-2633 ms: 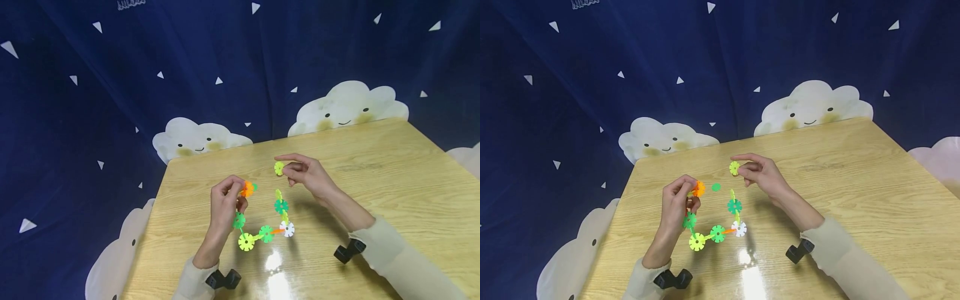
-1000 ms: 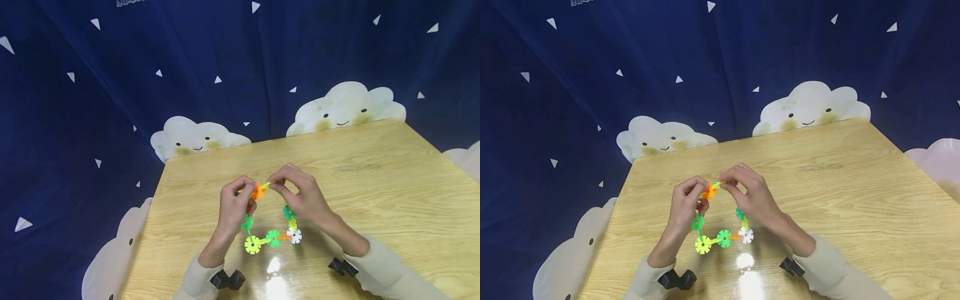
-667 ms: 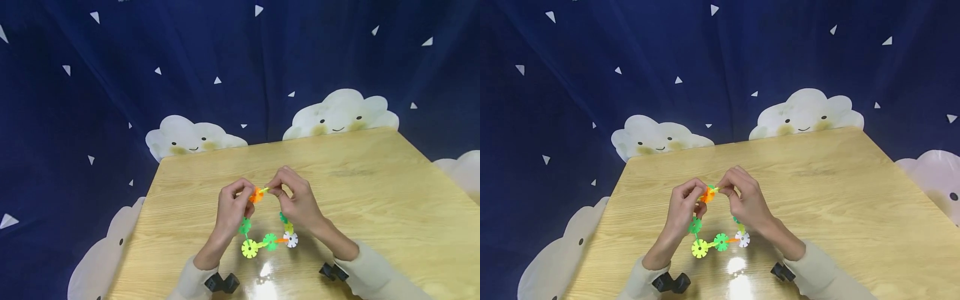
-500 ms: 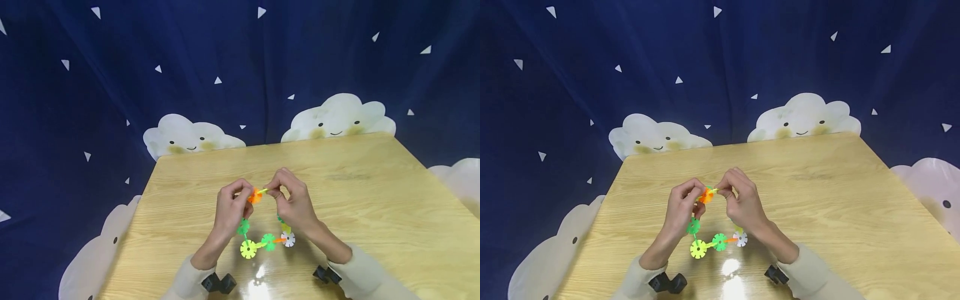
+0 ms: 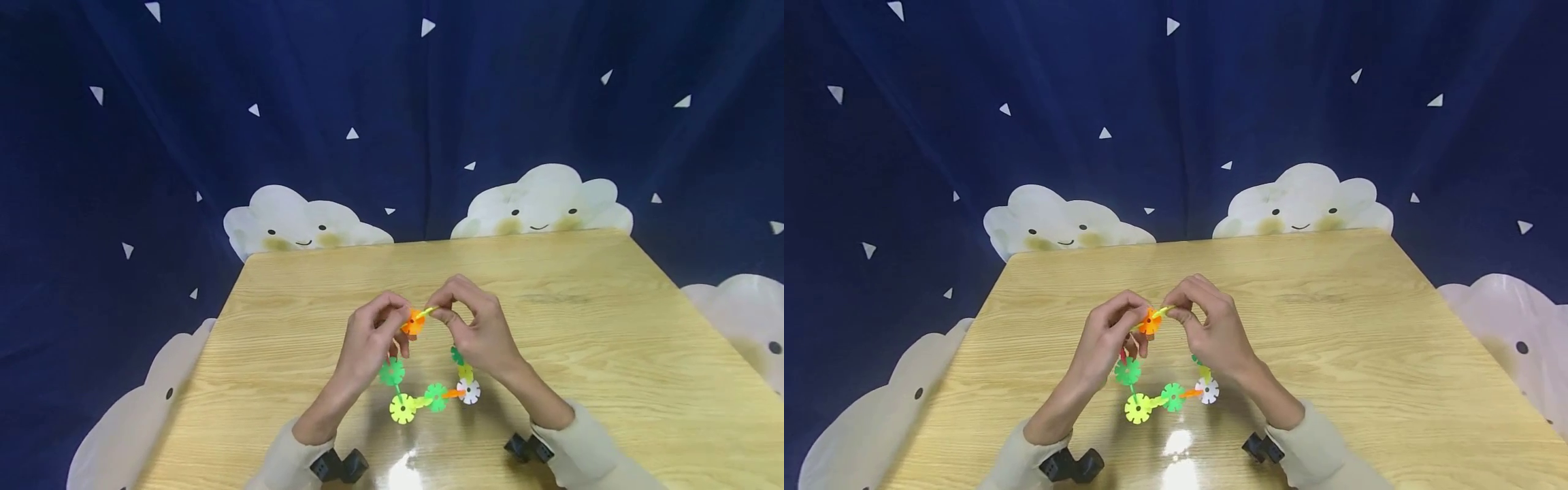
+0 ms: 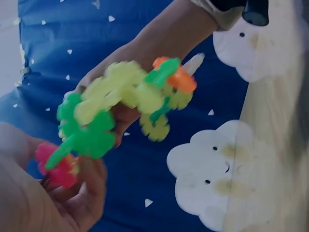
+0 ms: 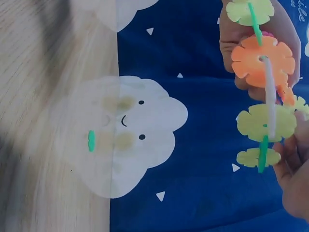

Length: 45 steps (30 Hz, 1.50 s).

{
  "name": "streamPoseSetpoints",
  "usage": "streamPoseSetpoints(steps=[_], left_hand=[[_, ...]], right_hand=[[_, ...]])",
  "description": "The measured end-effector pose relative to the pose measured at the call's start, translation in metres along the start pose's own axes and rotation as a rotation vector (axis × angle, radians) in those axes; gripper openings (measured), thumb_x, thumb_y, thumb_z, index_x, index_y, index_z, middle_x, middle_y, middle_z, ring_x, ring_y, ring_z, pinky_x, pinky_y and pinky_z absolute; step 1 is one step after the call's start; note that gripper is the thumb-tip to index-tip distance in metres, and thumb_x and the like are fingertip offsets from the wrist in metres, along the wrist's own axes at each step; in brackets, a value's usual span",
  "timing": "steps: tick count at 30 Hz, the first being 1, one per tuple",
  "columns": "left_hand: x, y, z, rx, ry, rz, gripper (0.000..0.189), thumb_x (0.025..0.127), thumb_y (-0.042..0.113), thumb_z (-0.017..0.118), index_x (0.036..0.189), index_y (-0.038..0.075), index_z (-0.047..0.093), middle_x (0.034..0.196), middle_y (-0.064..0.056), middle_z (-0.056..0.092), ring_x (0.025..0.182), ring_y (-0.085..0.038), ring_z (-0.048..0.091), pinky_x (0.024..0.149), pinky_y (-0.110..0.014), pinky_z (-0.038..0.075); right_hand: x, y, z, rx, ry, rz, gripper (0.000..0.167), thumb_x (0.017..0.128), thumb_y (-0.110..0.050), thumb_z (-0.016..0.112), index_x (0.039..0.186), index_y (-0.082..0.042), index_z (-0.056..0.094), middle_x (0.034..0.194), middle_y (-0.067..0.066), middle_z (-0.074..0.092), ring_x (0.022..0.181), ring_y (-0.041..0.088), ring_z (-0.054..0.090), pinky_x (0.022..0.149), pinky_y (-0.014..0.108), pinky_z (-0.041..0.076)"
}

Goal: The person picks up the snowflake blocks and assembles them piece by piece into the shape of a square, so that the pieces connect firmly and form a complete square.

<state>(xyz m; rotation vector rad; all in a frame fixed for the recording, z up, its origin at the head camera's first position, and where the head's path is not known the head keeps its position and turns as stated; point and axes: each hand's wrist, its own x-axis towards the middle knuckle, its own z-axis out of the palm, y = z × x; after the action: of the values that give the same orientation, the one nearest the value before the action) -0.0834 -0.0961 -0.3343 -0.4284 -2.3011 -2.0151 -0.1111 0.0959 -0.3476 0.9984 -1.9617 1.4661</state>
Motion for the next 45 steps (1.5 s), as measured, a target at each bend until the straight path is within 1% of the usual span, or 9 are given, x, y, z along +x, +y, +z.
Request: streamPoseSetpoints(steps=[5,10,15,21,26,31,35,39,45], left_hand=[[0.005,0.004,0.003,0.078,-0.061,0.054,0.019,0.105,0.016,0.056,0.111,0.012,0.073,0.081,-0.006,0.074,0.053,-0.023,0.065,0.043,-0.03,0.051],[0.008,0.005,0.008,0.027,-0.109,0.059,0.023,0.106,0.031,0.06,0.114,0.012,0.071,0.089,-0.007,0.074,0.045,-0.028,0.055,0.035,-0.026,0.04],[0.009,0.004,0.008,-0.018,-0.08,0.082,0.022,0.101,0.027,0.07,0.117,0.013,0.072,0.095,-0.009,0.074,0.041,-0.032,0.046,0.038,-0.021,0.033],[0.009,0.004,0.003,-0.019,-0.033,0.102,0.019,0.099,0.026,0.072,0.112,0.014,0.076,0.093,-0.009,0.075,0.039,-0.015,0.04,0.04,-0.021,0.032],[0.007,0.002,-0.009,-0.05,0.026,0.053,0.018,0.1,0.03,0.071,0.105,0.014,0.078,0.086,-0.009,0.074,0.038,-0.014,0.038,0.039,-0.02,0.032],[0.008,0.001,-0.021,-0.06,0.059,0.034,0.022,0.101,0.031,0.069,0.105,0.013,0.08,0.082,-0.009,0.071,0.036,-0.015,0.033,0.035,-0.021,0.028],[0.009,0.001,-0.026,-0.067,0.085,0.027,0.024,0.102,0.03,0.067,0.102,0.01,0.081,0.082,-0.01,0.071,0.035,-0.016,0.034,0.033,-0.021,0.028],[0.008,-0.001,-0.029,-0.081,0.116,0.011,0.024,0.103,0.025,0.066,0.102,0.006,0.08,0.081,-0.008,0.071,0.035,-0.015,0.033,0.033,-0.02,0.028],[0.005,-0.002,-0.036,-0.08,0.16,0.013,0.025,0.104,0.024,0.064,0.104,0.006,0.08,0.08,-0.009,0.07,0.033,-0.014,0.031,0.031,-0.02,0.027]], right_hand=[[0.003,0.0,-0.01,-0.036,-0.038,-0.013,0.028,0.084,0.017,0.075,0.091,-0.01,0.07,0.081,-0.004,0.062,0.079,0.012,0.055,0.07,0.023,0.048],[0.006,-0.001,-0.011,-0.036,-0.051,-0.018,0.027,0.082,0.014,0.078,0.092,-0.01,0.071,0.08,-0.004,0.063,0.081,0.012,0.056,0.073,0.026,0.049],[0.007,-0.003,-0.01,-0.018,-0.053,0.012,0.027,0.084,0.014,0.077,0.092,-0.012,0.073,0.086,-0.003,0.066,0.084,0.013,0.058,0.075,0.029,0.051],[0.011,0.0,-0.016,0.049,-0.074,0.08,0.023,0.09,0.008,0.074,0.101,-0.012,0.073,0.097,0.001,0.068,0.087,0.016,0.06,0.082,0.026,0.051],[0.011,0.023,-0.02,0.121,-0.014,0.264,0.013,0.102,-0.001,0.062,0.113,0.002,0.069,0.102,0.011,0.069,0.09,0.019,0.065,0.084,0.026,0.056],[0.011,0.06,-0.017,0.209,0.013,0.523,0.026,0.107,-0.013,0.059,0.124,0.006,0.063,0.109,0.023,0.069,0.086,0.028,0.065,0.077,0.029,0.058],[0.008,0.087,-0.016,0.317,-0.023,0.706,0.039,0.108,-0.019,0.058,0.14,0.003,0.054,0.128,0.029,0.064,0.092,0.029,0.068,0.085,0.037,0.061],[0.005,0.108,-0.013,0.391,-0.059,0.811,0.051,0.107,-0.02,0.059,0.151,0.002,0.044,0.144,0.03,0.055,0.098,0.026,0.069,0.093,0.046,0.06],[0.002,0.14,0.007,0.468,-0.13,0.9,0.058,0.106,-0.016,0.061,0.156,0.002,0.037,0.152,0.032,0.044,0.1,0.03,0.069,0.088,0.046,0.062]])
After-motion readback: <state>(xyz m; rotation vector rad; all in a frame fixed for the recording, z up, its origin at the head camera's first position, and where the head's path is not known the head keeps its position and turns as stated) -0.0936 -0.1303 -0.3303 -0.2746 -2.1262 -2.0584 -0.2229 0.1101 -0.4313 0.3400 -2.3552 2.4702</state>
